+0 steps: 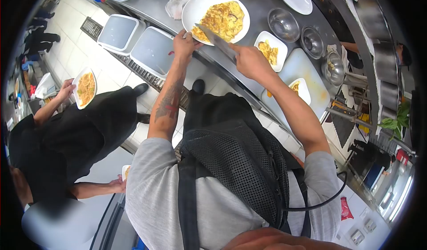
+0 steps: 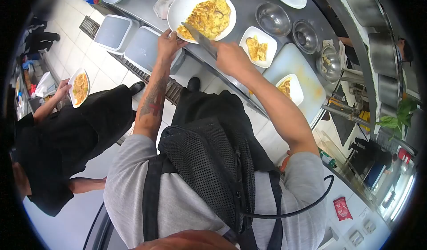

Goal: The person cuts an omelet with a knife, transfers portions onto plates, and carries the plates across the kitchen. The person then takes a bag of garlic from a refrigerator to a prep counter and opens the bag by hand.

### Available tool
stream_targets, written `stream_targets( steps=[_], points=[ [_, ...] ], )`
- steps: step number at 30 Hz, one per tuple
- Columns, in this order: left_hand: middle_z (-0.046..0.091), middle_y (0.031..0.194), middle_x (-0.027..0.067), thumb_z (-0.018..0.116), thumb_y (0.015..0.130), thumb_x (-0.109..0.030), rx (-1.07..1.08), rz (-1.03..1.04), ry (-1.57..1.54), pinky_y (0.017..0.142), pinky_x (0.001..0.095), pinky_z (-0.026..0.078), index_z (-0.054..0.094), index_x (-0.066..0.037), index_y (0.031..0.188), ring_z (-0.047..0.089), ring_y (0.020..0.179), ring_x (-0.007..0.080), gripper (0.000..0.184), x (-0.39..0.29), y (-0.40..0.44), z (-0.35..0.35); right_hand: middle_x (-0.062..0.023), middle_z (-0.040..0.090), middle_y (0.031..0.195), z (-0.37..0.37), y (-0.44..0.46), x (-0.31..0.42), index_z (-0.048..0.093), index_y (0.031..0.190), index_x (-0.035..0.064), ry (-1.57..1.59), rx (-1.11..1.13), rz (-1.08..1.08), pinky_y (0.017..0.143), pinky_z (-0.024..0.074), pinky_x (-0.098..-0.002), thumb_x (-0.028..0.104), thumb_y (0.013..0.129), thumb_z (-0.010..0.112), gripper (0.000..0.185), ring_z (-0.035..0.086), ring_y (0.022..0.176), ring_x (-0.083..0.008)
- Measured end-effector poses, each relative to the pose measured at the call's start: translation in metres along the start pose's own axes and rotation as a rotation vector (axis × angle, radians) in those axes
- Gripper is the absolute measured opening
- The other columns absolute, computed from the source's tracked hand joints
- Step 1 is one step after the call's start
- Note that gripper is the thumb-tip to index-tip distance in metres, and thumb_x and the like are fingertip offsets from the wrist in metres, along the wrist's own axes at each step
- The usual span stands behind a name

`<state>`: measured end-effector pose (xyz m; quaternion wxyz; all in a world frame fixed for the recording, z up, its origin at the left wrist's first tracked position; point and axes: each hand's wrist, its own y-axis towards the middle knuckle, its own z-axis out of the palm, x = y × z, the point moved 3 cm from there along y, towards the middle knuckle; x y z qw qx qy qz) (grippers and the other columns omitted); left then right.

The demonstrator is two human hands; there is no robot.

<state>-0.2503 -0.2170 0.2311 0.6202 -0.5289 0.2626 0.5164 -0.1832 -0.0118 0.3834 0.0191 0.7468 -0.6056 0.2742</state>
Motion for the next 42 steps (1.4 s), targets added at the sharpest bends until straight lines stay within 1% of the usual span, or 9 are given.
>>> stream_targets(
  steps=[4,7,10,12,18,21,27,31,42],
  points=[
    [0.065,0.111,0.0267,0.043,0.104,-0.010,-0.005,-0.021,-0.016,0.077,0.0413,0.064,0.035,0.010,0.141,0.071,0.092,0.0354,0.043,0.005,-0.002,0.000,-0.0281,0.068,0.098,-0.010,-0.004,-0.012,0.060,0.134,0.0114,-0.088,-0.007,-0.054,0.085,0.0523,-0.0458,0.007,0.088,0.054,0.046,0.067,0.087,-0.0394],
    [0.062,0.115,0.0257,0.042,0.104,-0.009,0.039,-0.034,-0.127,0.078,0.0408,0.064,0.037,0.007,0.140,0.071,0.093,0.0340,0.040,0.008,-0.002,0.003,-0.0179,0.069,0.085,-0.042,0.009,-0.027,0.058,0.137,0.0126,0.039,0.303,0.150,0.054,0.0520,-0.0327,0.004,0.089,0.058,0.049,0.060,0.051,-0.0187],
    [0.059,0.116,0.0239,0.047,0.102,-0.008,-0.035,0.006,-0.222,0.079,0.0398,0.063,0.039,0.003,0.139,0.070,0.091,0.0295,0.039,0.008,-0.023,0.008,-0.0220,0.068,0.083,-0.065,0.017,-0.036,0.060,0.136,0.0119,0.023,0.388,0.120,0.059,0.0549,-0.0338,0.005,0.082,0.054,0.054,0.065,0.058,-0.0185],
    [0.057,0.115,0.0207,0.052,0.101,-0.008,-0.057,0.323,0.002,0.078,0.0384,0.063,0.037,-0.001,0.141,0.069,0.086,0.0231,0.043,0.015,-0.035,0.007,-0.0077,0.062,0.074,-0.067,0.023,-0.047,0.056,0.140,0.0132,0.159,0.412,0.135,0.051,0.0502,-0.0288,0.002,0.090,0.055,0.052,0.056,0.050,-0.0128],
    [0.057,0.107,0.0154,0.060,0.098,-0.017,-0.058,0.359,0.342,0.074,0.0339,0.061,0.059,-0.003,0.126,0.063,0.085,0.0171,0.031,0.006,-0.046,0.009,-0.0062,0.063,0.080,-0.022,0.020,-0.088,0.056,0.141,0.0175,0.565,0.495,0.217,0.057,0.0523,-0.0265,0.009,0.091,0.057,0.050,0.058,0.059,-0.0118],
    [0.057,0.103,0.0183,0.067,0.093,-0.021,-0.226,0.726,0.886,0.077,0.0391,0.052,0.072,-0.009,0.114,0.058,0.095,0.0281,0.025,0.002,-0.036,0.004,0.0002,0.058,0.071,0.005,0.014,-0.096,0.055,0.141,0.0186,0.781,0.465,0.229,0.052,0.0495,-0.0222,0.011,0.093,0.062,0.049,0.055,0.057,-0.0075],
    [0.053,0.102,0.0175,0.070,0.092,-0.031,-0.261,0.883,0.973,0.082,0.0377,0.046,0.077,-0.019,0.110,0.051,0.095,0.0297,0.023,-0.036,-0.038,0.018,0.0023,0.056,0.071,0.037,0.001,-0.105,0.053,0.143,0.0186,1.038,0.423,0.141,0.053,0.0497,-0.0193,0.015,0.095,0.064,0.049,0.052,0.056,-0.0042],
    [0.055,0.102,0.0211,0.072,0.089,-0.034,-0.144,1.150,1.098,0.081,0.0411,0.047,0.078,-0.017,0.108,0.050,0.101,0.0334,0.026,-0.072,-0.053,0.058,0.0018,0.057,0.071,0.021,-0.027,-0.116,0.052,0.144,0.0192,1.137,0.350,0.074,0.056,0.0505,-0.0209,0.014,0.096,0.062,0.049,0.053,0.057,-0.0058],
    [0.052,0.108,0.0173,0.073,0.087,-0.036,0.563,0.972,0.813,0.079,0.0385,0.048,0.075,-0.019,0.116,0.052,0.099,0.0290,0.034,0.046,-0.184,0.252,-0.0014,0.058,0.075,0.007,-0.307,-0.201,0.053,0.143,0.0206,1.087,-0.124,0.410,0.058,0.0491,-0.0243,0.011,0.096,0.059,0.048,0.053,0.062,-0.0075]
  ],
)
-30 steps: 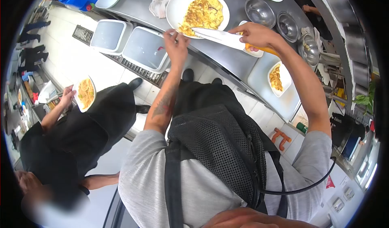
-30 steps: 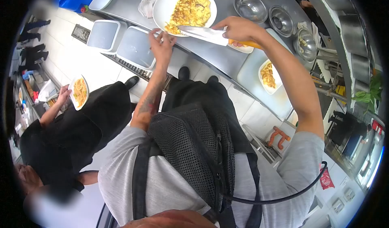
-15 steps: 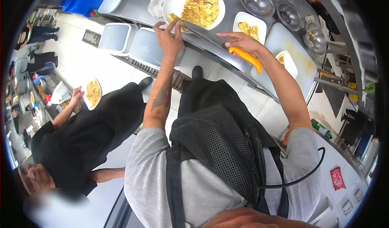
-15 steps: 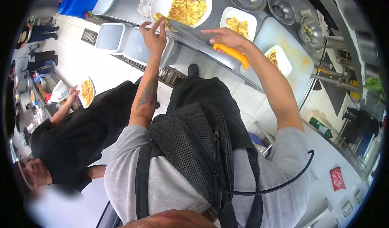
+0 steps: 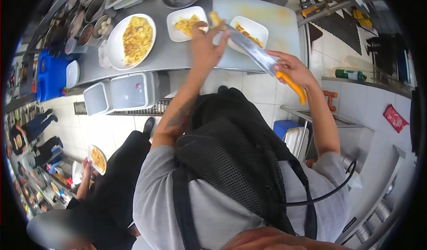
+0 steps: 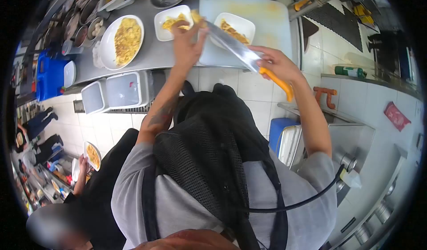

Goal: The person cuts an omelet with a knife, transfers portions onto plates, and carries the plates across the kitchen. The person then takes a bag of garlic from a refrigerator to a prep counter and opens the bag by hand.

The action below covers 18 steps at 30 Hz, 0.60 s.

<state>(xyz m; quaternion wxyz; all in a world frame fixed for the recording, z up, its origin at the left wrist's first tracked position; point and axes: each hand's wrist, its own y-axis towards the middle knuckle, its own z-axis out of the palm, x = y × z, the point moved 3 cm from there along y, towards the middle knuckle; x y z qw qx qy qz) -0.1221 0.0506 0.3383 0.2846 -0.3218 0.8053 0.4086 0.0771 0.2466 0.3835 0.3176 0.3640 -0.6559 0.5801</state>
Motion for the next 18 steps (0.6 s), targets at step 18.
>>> stream_targets(
  steps=[18],
  points=[
    [0.061,0.076,0.0087,0.068,0.094,-0.032,-0.365,-0.800,-0.206,0.053,0.0280,0.042,0.056,-0.003,0.126,0.053,0.060,0.0133,0.044,0.150,-0.083,-0.104,-0.0192,0.069,0.091,0.073,0.057,0.100,0.062,0.132,0.0199,-0.868,-0.396,-0.449,0.076,0.0516,-0.0463,0.008,0.088,0.059,0.045,0.065,0.083,-0.0388]
  ],
)
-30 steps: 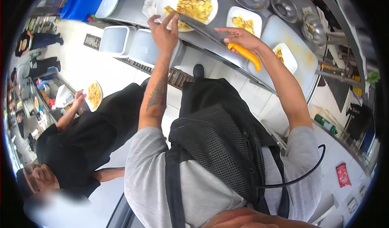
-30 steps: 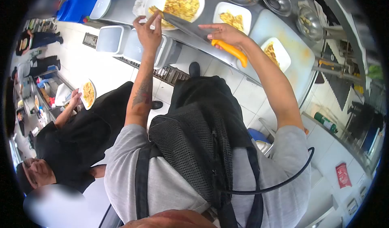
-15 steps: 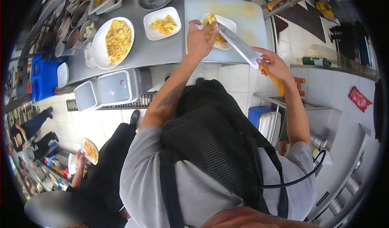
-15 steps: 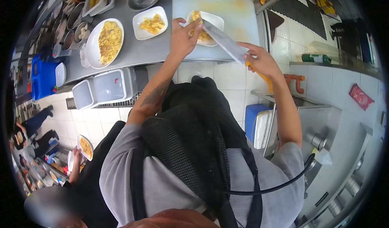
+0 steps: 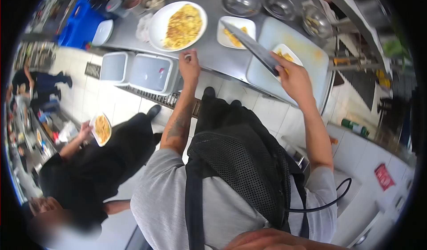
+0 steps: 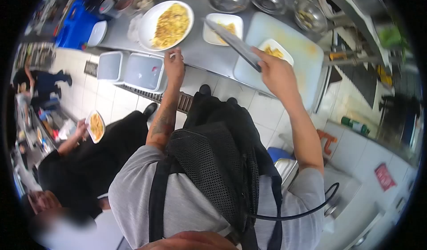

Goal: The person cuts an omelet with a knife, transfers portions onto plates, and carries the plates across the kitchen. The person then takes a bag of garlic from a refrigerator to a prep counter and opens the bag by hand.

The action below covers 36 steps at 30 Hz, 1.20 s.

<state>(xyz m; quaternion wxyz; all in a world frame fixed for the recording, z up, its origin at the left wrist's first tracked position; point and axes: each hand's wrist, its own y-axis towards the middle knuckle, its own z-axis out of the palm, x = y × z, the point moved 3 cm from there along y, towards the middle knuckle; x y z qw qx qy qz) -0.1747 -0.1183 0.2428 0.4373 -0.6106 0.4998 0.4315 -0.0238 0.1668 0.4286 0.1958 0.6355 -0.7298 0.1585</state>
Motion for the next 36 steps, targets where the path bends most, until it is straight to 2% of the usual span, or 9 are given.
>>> stream_targets(
  steps=[2,6,18,23,25,26,31,33,36],
  points=[
    [0.066,0.080,0.0122,0.062,0.098,-0.030,0.008,-0.365,-0.318,0.047,0.0257,0.044,0.028,0.001,0.144,0.055,0.052,0.0142,0.065,0.010,0.019,-0.028,-0.0187,0.069,0.090,0.022,0.049,0.032,0.063,0.131,0.0192,-0.098,0.052,-0.167,0.075,0.0519,-0.0466,0.007,0.086,0.057,0.047,0.065,0.082,-0.0379],
    [0.066,0.092,0.0202,0.052,0.102,-0.023,-0.081,-0.218,-0.491,0.055,0.0318,0.056,0.024,0.003,0.145,0.069,0.066,0.0246,0.058,0.027,0.046,-0.053,-0.0169,0.069,0.086,0.056,0.118,0.080,0.063,0.130,0.0175,-0.318,0.211,-0.360,0.071,0.0525,-0.0483,0.005,0.081,0.053,0.052,0.066,0.078,-0.0357],
    [0.067,0.098,0.0275,0.040,0.107,-0.019,0.064,-0.372,-0.810,0.076,0.0382,0.063,0.044,0.009,0.125,0.072,0.084,0.0343,0.034,0.026,0.056,-0.061,-0.0127,0.070,0.095,0.109,0.168,0.096,0.062,0.133,0.0232,-0.349,0.357,-0.555,0.070,0.0547,-0.0416,0.006,0.085,0.055,0.051,0.067,0.080,-0.0324],
    [0.064,0.104,0.0278,0.040,0.107,-0.019,0.089,-0.358,-0.805,0.081,0.0391,0.062,0.045,0.012,0.123,0.070,0.091,0.0353,0.035,0.017,0.056,-0.060,-0.0133,0.071,0.095,0.089,0.198,0.103,0.060,0.136,0.0213,-0.328,0.622,-0.449,0.067,0.0554,-0.0368,0.011,0.089,0.058,0.048,0.068,0.075,-0.0271],
    [0.064,0.104,0.0276,0.039,0.107,-0.019,0.096,-0.356,-0.819,0.081,0.0388,0.062,0.045,0.011,0.124,0.070,0.091,0.0353,0.035,0.018,0.053,-0.058,-0.0120,0.070,0.080,0.082,0.205,0.106,0.060,0.136,0.0193,-0.157,0.870,-0.058,0.053,0.0481,-0.0345,0.006,0.089,0.060,0.049,0.058,0.052,-0.0181],
    [0.064,0.105,0.0265,0.040,0.107,-0.020,0.088,-0.348,-0.813,0.081,0.0388,0.062,0.045,0.009,0.126,0.070,0.091,0.0348,0.035,0.019,0.054,-0.057,-0.0063,0.064,0.073,0.085,0.205,0.104,0.059,0.138,0.0169,-0.049,0.921,-0.052,0.047,0.0432,-0.0292,0.006,0.091,0.060,0.048,0.051,0.049,-0.0088],
    [0.065,0.106,0.0213,0.052,0.103,-0.025,-0.113,-0.346,-0.887,0.075,0.0345,0.060,0.046,0.002,0.132,0.070,0.084,0.0272,0.040,0.020,0.041,-0.065,-0.0018,0.053,0.067,0.122,0.192,0.072,0.057,0.140,0.0178,0.185,0.898,0.015,0.048,0.0405,-0.0268,0.004,0.094,0.057,0.048,0.045,0.047,-0.0082],
    [0.066,0.094,0.0130,0.066,0.096,-0.030,-0.266,-0.167,-0.172,0.064,0.0277,0.052,0.059,0.001,0.125,0.063,0.072,0.0157,0.043,0.023,0.032,-0.076,-0.0017,0.054,0.069,0.123,0.188,0.067,0.058,0.140,0.0192,0.154,0.865,0.010,0.048,0.0406,-0.0261,0.005,0.094,0.057,0.048,0.045,0.049,-0.0074],
    [0.063,0.079,0.0046,0.075,0.089,-0.031,-0.221,-0.102,-0.111,0.057,0.0249,0.041,0.070,0.001,0.107,0.053,0.065,0.0083,0.036,0.011,0.019,-0.069,-0.0003,0.052,0.069,0.117,0.180,0.067,0.057,0.140,0.0200,0.240,0.859,0.056,0.049,0.0410,-0.0252,0.006,0.094,0.058,0.048,0.046,0.050,-0.0071]
  ],
)
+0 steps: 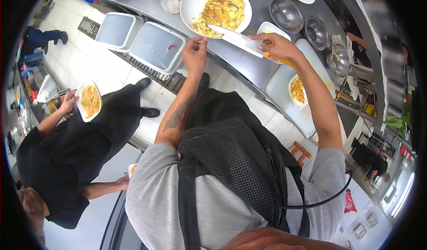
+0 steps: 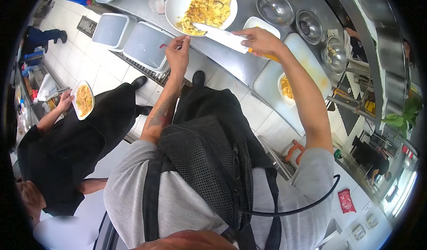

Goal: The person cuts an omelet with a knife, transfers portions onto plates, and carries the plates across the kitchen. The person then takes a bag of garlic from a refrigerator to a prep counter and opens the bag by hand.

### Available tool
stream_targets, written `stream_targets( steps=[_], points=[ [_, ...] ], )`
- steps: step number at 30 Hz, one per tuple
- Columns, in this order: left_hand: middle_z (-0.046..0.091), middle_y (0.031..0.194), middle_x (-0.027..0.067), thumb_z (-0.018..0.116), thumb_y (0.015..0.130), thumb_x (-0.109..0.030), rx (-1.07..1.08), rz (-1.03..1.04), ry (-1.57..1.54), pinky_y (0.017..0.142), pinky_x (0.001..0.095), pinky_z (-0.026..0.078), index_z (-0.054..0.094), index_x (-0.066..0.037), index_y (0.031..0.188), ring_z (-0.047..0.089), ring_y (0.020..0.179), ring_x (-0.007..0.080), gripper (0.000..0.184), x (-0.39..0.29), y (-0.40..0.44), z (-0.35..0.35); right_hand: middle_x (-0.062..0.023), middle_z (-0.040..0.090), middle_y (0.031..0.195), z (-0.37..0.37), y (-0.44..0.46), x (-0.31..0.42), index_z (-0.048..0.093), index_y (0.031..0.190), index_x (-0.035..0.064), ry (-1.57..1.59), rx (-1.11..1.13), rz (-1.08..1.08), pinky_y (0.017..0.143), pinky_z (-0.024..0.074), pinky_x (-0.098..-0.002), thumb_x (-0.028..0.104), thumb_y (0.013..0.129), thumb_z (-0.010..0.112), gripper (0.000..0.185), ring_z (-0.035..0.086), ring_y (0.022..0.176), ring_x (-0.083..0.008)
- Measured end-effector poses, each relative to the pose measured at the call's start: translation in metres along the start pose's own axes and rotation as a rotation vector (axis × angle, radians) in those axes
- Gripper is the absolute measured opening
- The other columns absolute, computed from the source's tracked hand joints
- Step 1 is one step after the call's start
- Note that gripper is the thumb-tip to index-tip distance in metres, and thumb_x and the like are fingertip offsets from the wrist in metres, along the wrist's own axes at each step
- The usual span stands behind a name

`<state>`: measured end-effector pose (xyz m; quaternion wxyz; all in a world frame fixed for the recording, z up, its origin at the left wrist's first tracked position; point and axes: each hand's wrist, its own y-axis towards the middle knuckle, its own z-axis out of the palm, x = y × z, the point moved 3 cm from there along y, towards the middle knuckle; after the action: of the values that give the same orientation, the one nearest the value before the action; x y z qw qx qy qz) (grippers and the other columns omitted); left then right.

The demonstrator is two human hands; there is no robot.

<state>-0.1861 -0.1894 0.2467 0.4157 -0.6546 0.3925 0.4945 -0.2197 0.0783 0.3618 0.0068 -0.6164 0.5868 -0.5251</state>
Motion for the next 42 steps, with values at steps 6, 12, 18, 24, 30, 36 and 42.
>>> stream_targets(
  steps=[6,12,18,24,30,36,42],
  points=[
    [0.060,0.065,-0.0004,0.078,0.085,-0.027,-0.063,0.172,0.039,0.050,0.0269,0.040,0.074,-0.003,0.091,0.052,0.055,0.0066,0.025,-0.023,0.010,0.010,0.0017,0.049,0.069,0.010,-0.006,-0.014,0.056,0.141,0.0231,0.151,0.023,-0.019,0.050,0.0431,-0.0249,0.010,0.094,0.061,0.048,0.047,0.053,-0.0070],
    [0.059,0.069,-0.0016,0.082,0.082,-0.023,0.128,0.183,-0.126,0.046,0.0220,0.036,0.074,-0.003,0.091,0.051,0.052,0.0040,0.024,-0.059,-0.007,0.043,-0.0002,0.054,0.073,0.009,-0.055,-0.036,0.057,0.140,0.0245,0.191,-0.143,-0.036,0.052,0.0440,-0.0256,0.012,0.094,0.059,0.048,0.048,0.054,-0.0088],
    [0.061,0.070,0.0000,0.082,0.082,-0.025,0.390,0.221,-0.117,0.051,0.0228,0.041,0.073,-0.001,0.094,0.053,0.058,0.0050,0.029,-0.056,-0.044,0.129,-0.0009,0.061,0.079,-0.009,-0.148,-0.085,0.058,0.139,0.0268,0.170,-0.376,0.159,0.054,0.0455,-0.0248,0.010,0.094,0.059,0.049,0.050,0.054,-0.0070],
    [0.072,0.085,0.0135,0.077,0.085,-0.033,0.490,0.224,0.213,0.063,0.0325,0.051,0.071,0.000,0.107,0.065,0.065,0.0199,0.040,-0.038,-0.059,0.152,-0.0217,0.068,0.094,0.002,-0.172,-0.116,0.058,0.136,0.0254,-0.563,-0.814,0.097,0.073,0.0526,-0.0471,0.006,0.089,0.058,0.050,0.064,0.080,-0.0412],
    [0.067,0.077,0.0083,0.070,0.093,-0.027,0.492,0.146,0.274,0.049,0.0248,0.040,0.068,0.000,0.102,0.055,0.054,0.0108,0.028,0.045,-0.052,0.064,-0.0212,0.069,0.088,0.036,-0.275,-0.244,0.055,0.139,0.0257,-0.070,-1.107,0.388,0.069,0.0527,-0.0445,0.011,0.090,0.060,0.051,0.066,0.076,-0.0375],
    [0.067,0.079,0.0098,0.068,0.095,-0.028,0.698,-0.094,0.116,0.052,0.0265,0.048,0.062,0.003,0.105,0.063,0.060,0.0146,0.033,0.013,-0.073,0.107,-0.0190,0.065,0.076,0.076,-0.245,-0.353,0.060,0.134,0.0241,-0.024,-1.280,0.426,0.072,0.0528,-0.0453,0.020,0.091,0.060,0.044,0.064,0.070,-0.0333],
    [0.066,0.091,0.0215,0.055,0.100,-0.030,0.735,-0.456,0.004,0.056,0.0340,0.057,0.045,0.004,0.122,0.068,0.068,0.0277,0.042,0.004,-0.049,0.170,-0.0206,0.070,0.081,0.098,-0.245,-0.251,0.069,0.098,-0.0024,0.272,-1.380,0.735,0.075,0.0542,-0.0438,0.044,0.093,0.060,0.048,0.069,0.080,-0.0316]
  ],
)
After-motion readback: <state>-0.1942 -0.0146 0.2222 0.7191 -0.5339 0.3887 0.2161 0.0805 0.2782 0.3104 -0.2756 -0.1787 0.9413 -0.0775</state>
